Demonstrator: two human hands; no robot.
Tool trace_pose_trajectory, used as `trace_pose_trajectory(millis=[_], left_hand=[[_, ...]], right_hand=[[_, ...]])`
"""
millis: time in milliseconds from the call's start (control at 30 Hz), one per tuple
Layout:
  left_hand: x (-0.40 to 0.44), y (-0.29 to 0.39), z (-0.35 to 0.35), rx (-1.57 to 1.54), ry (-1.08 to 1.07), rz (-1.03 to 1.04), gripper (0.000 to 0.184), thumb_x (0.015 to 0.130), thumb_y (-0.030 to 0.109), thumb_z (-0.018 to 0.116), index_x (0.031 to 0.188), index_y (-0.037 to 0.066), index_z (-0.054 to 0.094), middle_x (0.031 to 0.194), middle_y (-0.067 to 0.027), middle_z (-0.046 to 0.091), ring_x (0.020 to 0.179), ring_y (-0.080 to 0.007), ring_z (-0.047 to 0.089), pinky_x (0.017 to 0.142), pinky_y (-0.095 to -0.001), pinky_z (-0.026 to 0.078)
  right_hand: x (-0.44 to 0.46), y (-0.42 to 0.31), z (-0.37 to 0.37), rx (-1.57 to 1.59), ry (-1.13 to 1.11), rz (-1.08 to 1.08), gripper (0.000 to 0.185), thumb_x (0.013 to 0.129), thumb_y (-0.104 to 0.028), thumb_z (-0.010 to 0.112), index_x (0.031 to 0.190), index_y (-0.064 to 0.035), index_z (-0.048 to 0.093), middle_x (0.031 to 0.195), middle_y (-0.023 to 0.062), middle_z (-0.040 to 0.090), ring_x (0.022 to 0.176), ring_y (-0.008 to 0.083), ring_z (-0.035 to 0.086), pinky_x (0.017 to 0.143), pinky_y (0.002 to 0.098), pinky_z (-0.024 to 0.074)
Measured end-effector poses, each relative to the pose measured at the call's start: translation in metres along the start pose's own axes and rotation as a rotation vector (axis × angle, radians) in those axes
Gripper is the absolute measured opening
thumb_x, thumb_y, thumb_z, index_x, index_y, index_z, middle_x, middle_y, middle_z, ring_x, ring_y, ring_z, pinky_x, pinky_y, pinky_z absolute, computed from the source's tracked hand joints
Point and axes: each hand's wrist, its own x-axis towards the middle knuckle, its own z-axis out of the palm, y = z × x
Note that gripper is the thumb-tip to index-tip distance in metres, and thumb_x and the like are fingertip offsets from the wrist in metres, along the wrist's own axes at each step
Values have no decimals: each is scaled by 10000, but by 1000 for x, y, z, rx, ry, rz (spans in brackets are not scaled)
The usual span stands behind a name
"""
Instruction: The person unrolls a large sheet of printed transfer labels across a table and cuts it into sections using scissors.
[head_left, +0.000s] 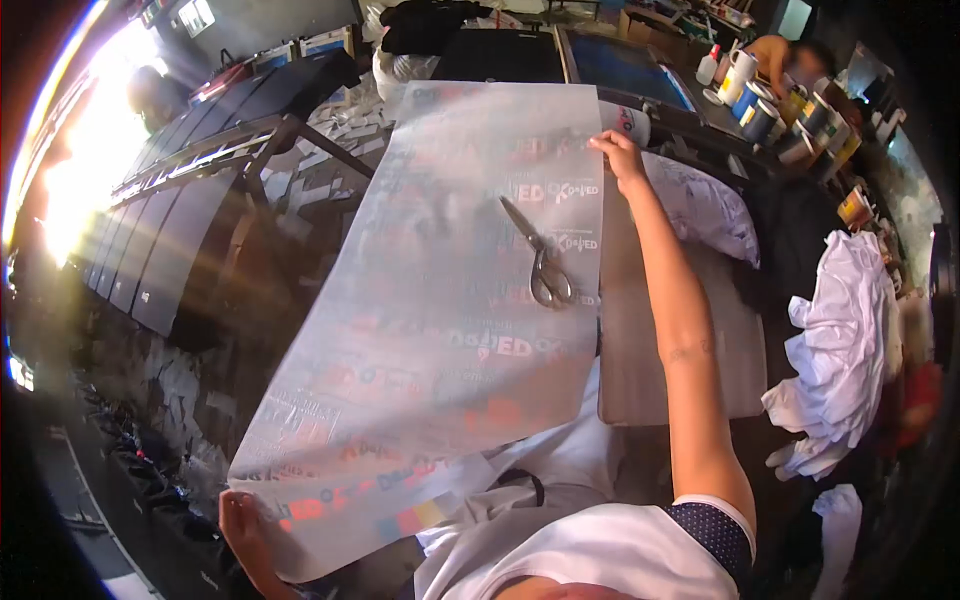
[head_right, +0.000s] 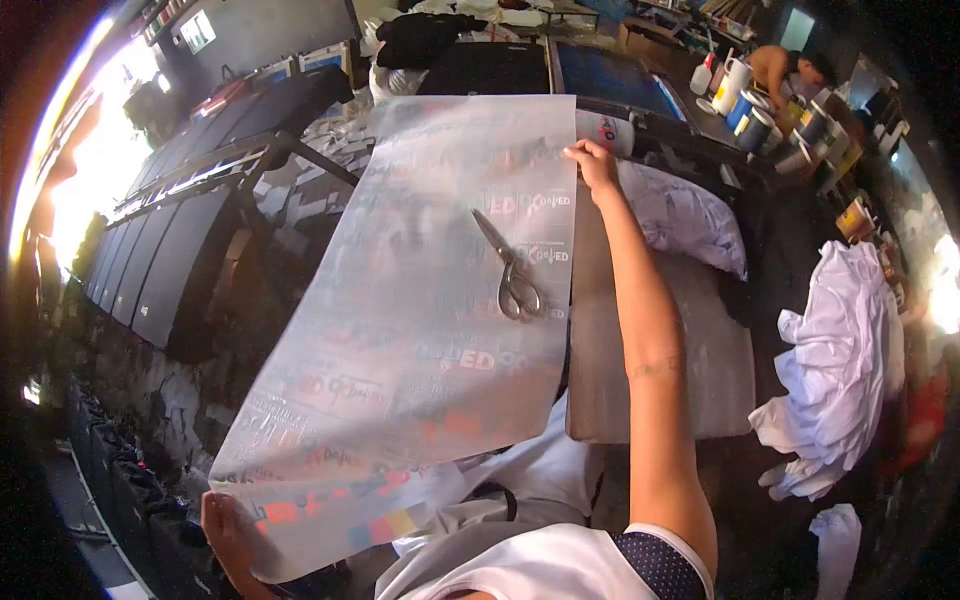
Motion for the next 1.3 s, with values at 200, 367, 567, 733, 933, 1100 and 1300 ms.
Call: trace_pose_trajectory(millis=[200,367,567,733,933,1100,1300], left_hand=[[69,-7,-45,272,-156,64,179,1032,79,600,890,1,524,764,1,451,737,-89,439,658,-269,400],[149,54,-34,452,-308,262,229,999,35,605,789,8,518,703,15,394,686,-69,416,627,-278,393],[272,52,-24,423,-622,237,194,976,23,605,786,4,571,720,16,491,678,-70,457,622,-287,410],[325,67,14,454,-796,162,143,959,77,648,831,16,632,765,7,588,670,-84,494,597,-290,430],[397,88,59,532,-825,349,150,945,135,665,905,-6,694,845,-97,741,759,-147,682,660,-293,517],[465,95,141,404,-814,571,118,896,89,645,822,-1,662,695,-88,654,671,-171,659,629,-334,521],[520,56,241,193,-885,605,126,934,24,563,830,-2,630,685,-36,626,599,-111,603,544,-309,473]], right_hand=[[-32,-30,-42,-43,11,-177,89,960,-191,718,948,-104,704,914,-21,707,870,81,663,775,247,511],[-74,-69,-72,-65,124,-94,97,949,-191,725,946,-97,700,934,-15,713,899,85,665,794,254,504],[-118,-107,-111,-95,186,-188,105,925,-196,757,915,-117,689,872,-49,681,815,48,611,744,249,488],[-163,-118,-137,-137,270,-204,115,907,-154,764,899,-73,683,823,-20,686,762,69,634,680,231,494],[-211,-151,-181,-104,251,-247,80,946,-131,737,931,-86,673,859,-38,677,760,31,594,703,200,466],[-258,-167,-209,-171,358,-261,72,955,-132,723,983,-73,693,890,-25,689,807,55,625,743,219,486],[-378,-233,-196,-336,472,-226,81,971,-148,694,1017,-83,678,920,-29,685,867,67,611,825,235,467]])
